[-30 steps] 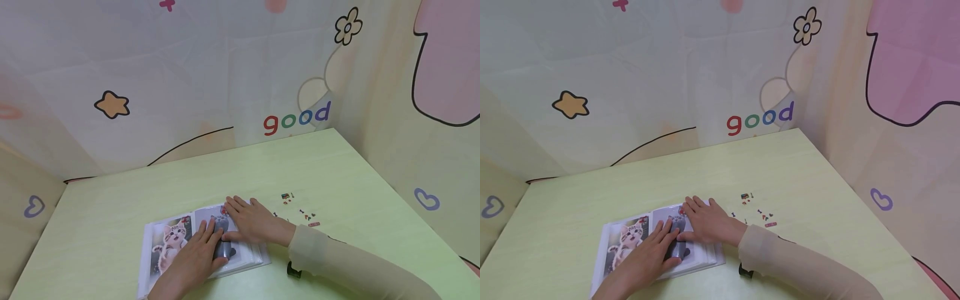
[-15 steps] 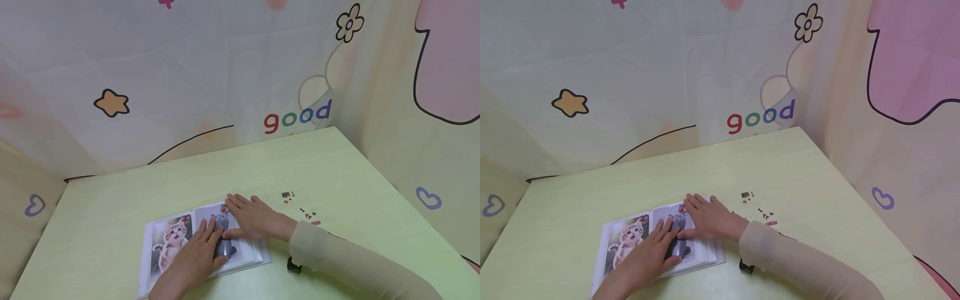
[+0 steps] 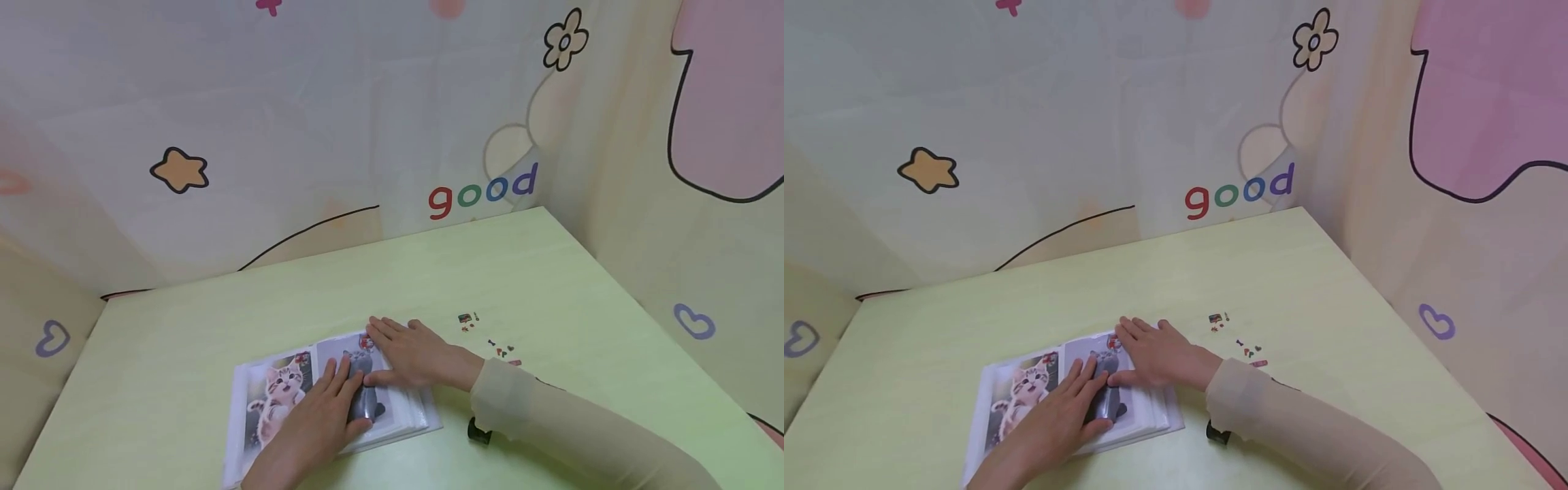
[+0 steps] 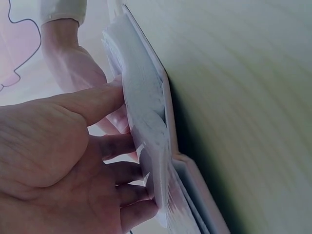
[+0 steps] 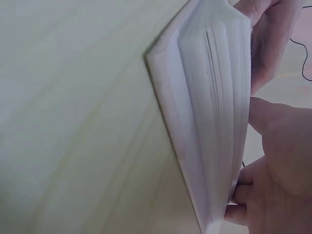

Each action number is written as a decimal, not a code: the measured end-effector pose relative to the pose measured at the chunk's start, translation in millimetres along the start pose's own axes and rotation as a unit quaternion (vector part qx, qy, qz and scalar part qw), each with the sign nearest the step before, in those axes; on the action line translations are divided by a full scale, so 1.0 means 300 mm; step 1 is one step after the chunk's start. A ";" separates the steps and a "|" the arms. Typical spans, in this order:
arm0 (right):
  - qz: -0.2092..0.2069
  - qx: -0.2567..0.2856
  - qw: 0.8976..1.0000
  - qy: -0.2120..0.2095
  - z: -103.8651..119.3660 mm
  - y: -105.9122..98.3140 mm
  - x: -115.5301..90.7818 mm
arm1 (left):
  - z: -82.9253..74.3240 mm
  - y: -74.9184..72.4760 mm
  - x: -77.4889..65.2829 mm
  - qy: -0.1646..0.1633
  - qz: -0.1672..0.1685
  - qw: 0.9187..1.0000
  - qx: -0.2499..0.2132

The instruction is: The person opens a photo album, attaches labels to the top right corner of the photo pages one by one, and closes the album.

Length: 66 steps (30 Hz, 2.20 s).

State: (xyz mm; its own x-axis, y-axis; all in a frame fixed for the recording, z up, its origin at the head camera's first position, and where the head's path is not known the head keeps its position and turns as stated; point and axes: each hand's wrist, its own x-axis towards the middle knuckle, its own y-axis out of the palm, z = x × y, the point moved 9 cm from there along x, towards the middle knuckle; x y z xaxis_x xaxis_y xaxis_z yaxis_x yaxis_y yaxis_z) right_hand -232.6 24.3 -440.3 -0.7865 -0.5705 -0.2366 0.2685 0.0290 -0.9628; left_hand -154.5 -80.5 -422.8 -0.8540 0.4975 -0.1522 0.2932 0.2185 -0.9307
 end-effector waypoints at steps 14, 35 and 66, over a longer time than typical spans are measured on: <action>0.004 0.011 0.999 0.033 -0.060 -0.018 0.029 | 0.000 -0.006 0.000 -0.004 0.005 1.000 -0.008; -0.026 -0.053 0.994 -0.090 0.113 0.000 -0.126 | 0.007 -0.013 -0.010 0.014 -0.023 1.000 -0.002; -0.033 0.087 0.995 -0.023 -0.049 -0.017 -0.042 | 0.248 -0.165 0.007 -0.058 -0.140 0.988 -0.006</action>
State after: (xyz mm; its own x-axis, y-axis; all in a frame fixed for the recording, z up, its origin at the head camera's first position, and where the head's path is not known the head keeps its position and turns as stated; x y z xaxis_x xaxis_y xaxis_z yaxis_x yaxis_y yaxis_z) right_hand -232.3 43.3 -434.3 -0.7803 -0.6036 -0.1638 0.3131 -0.1503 -0.9378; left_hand -202.6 -152.8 -401.8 -0.9455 0.3173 0.0735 0.0425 0.3440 -0.9380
